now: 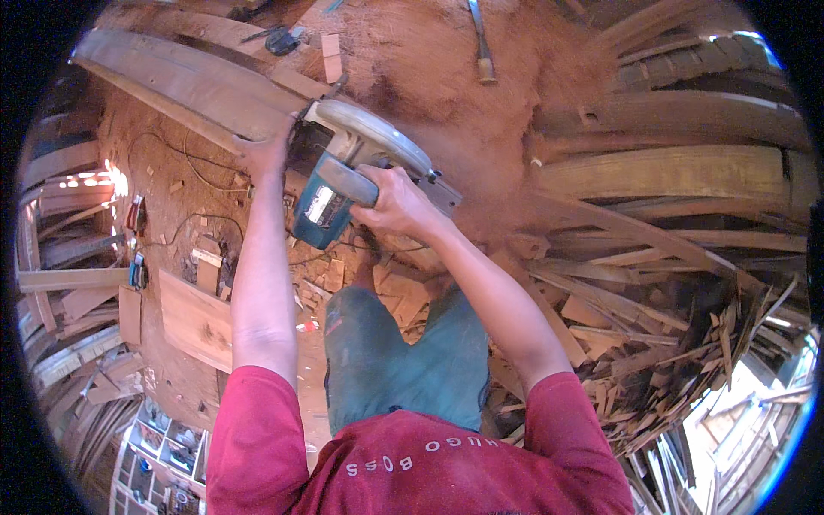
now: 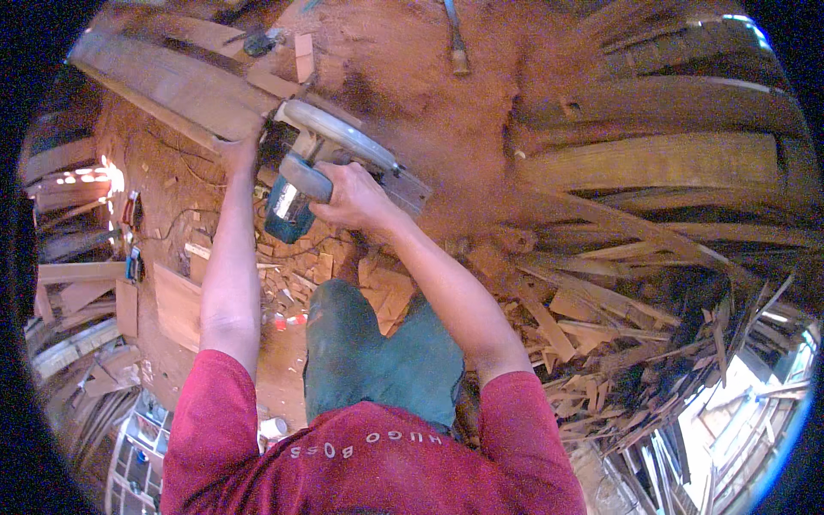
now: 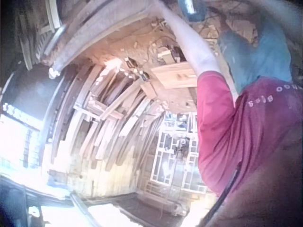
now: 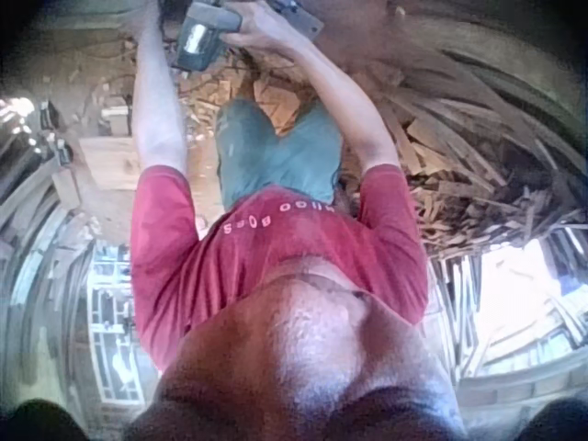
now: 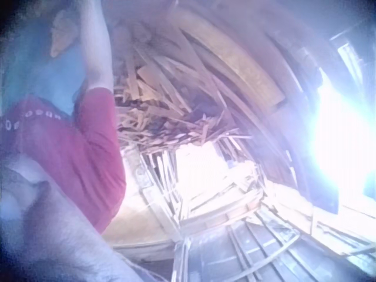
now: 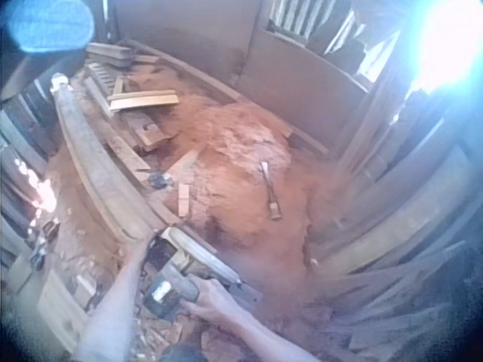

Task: The person moves a long piece of lumber into position, marks a cut line using a pencil and a square tool, and then uses a circular saw to cut through the wood.

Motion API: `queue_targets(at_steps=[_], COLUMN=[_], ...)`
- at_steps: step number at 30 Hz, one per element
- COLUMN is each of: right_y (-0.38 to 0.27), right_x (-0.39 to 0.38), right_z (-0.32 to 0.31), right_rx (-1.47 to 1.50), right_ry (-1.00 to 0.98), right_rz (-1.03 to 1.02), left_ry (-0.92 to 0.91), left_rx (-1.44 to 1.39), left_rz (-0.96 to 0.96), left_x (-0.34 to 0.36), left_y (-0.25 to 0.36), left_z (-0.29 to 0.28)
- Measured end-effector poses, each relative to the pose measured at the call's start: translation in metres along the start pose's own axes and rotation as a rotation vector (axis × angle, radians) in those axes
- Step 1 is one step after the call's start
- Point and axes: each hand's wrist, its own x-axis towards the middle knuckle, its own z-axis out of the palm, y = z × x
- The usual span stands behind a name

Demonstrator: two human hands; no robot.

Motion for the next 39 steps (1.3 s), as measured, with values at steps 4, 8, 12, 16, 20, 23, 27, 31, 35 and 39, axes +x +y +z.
queue_targets(at_steps=[4, 8, 12, 16, 20, 23, 27, 31, 35, 39], right_y=[0.003, 0.008, 0.005, 0.007, 0.005, 0.001, 0.002, 0.002, 0.005, 0.004], right_x=[-0.002, -0.002, -0.003, -0.002, -0.003, -0.002, 0.000, -0.002, -0.001, -0.002], right_z=[-0.004, 0.001, -0.002, -0.001, -0.004, -0.002, -0.001, -0.003, -0.002, -0.001], right_rx=[0.019, 0.013, -0.003, -0.010, 0.002, 0.009, 0.000, -0.003, -0.010, 0.011], right_ry=[-0.010, 0.031, 0.017, 0.005, 0.026, 0.024, 0.027, 0.027, 0.024, 0.036], right_rz=[-0.019, -0.064, -0.059, -0.056, -0.052, -0.070, -0.066, -0.058, -0.049, -0.075], left_ry=[-0.052, -0.019, -0.024, -0.054, -0.092, -0.062, -0.011, -0.040, -0.041, -0.077], left_rx=[0.056, 0.016, 0.058, 0.023, 0.058, -0.045, -0.031, 0.004, 0.016, 0.044], left_rz=[-0.037, 0.010, -0.019, -0.035, -0.099, -0.042, -0.049, -0.059, -0.017, -0.057], left_x=[-0.015, -0.006, -0.016, -0.024, -0.031, 0.004, 0.008, -0.001, 0.001, 0.007], left_y=[0.030, 0.021, 0.032, 0.047, 0.066, 0.014, 0.007, 0.026, 0.026, 0.020], left_z=[-0.015, -0.009, -0.017, -0.024, -0.033, -0.014, -0.008, -0.014, -0.017, -0.016])
